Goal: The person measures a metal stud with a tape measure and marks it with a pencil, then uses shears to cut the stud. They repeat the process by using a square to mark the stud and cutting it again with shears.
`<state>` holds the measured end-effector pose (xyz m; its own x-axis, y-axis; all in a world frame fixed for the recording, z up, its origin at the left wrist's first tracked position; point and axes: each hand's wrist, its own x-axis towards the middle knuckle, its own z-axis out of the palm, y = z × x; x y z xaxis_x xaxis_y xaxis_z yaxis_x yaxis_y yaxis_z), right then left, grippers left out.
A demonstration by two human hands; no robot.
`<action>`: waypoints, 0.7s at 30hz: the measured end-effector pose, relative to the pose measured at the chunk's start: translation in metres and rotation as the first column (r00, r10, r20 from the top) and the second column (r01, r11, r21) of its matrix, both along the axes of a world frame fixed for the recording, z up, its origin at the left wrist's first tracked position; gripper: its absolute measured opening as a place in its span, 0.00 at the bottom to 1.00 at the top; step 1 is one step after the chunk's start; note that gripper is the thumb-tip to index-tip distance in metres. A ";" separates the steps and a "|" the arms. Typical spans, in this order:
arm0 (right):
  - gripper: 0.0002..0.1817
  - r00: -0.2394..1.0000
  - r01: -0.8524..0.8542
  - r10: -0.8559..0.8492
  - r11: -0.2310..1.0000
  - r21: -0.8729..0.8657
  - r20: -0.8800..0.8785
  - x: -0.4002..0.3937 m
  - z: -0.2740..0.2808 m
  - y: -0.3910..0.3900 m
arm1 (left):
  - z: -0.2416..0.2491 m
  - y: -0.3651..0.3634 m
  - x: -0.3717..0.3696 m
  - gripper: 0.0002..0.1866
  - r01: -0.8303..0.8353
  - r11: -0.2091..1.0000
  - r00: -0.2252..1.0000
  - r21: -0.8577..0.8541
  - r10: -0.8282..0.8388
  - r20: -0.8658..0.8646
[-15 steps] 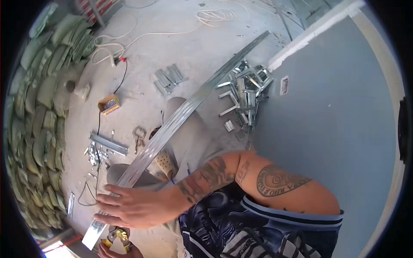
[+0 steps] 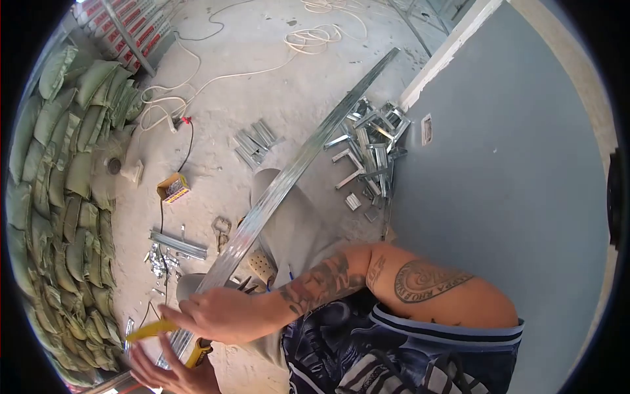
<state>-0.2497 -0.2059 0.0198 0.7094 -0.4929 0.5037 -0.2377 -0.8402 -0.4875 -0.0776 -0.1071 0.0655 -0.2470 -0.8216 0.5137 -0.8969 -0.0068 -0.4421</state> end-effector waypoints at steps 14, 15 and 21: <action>0.37 0.922 -0.363 0.196 0.736 0.572 0.333 0.013 -0.029 -0.004 | -0.004 0.012 0.001 0.67 0.442 0.752 -0.478 -0.489 -0.264 -0.838; 0.37 0.915 -0.358 0.202 0.806 0.471 0.350 0.016 -0.033 0.010 | -0.009 0.009 -0.002 0.67 0.424 0.747 -0.478 -0.512 -0.296 -0.827; 0.38 0.948 -0.283 0.308 0.693 0.663 0.083 0.022 -0.019 0.021 | -0.113 0.027 0.068 0.57 0.114 0.791 -0.871 -0.602 -0.212 -0.443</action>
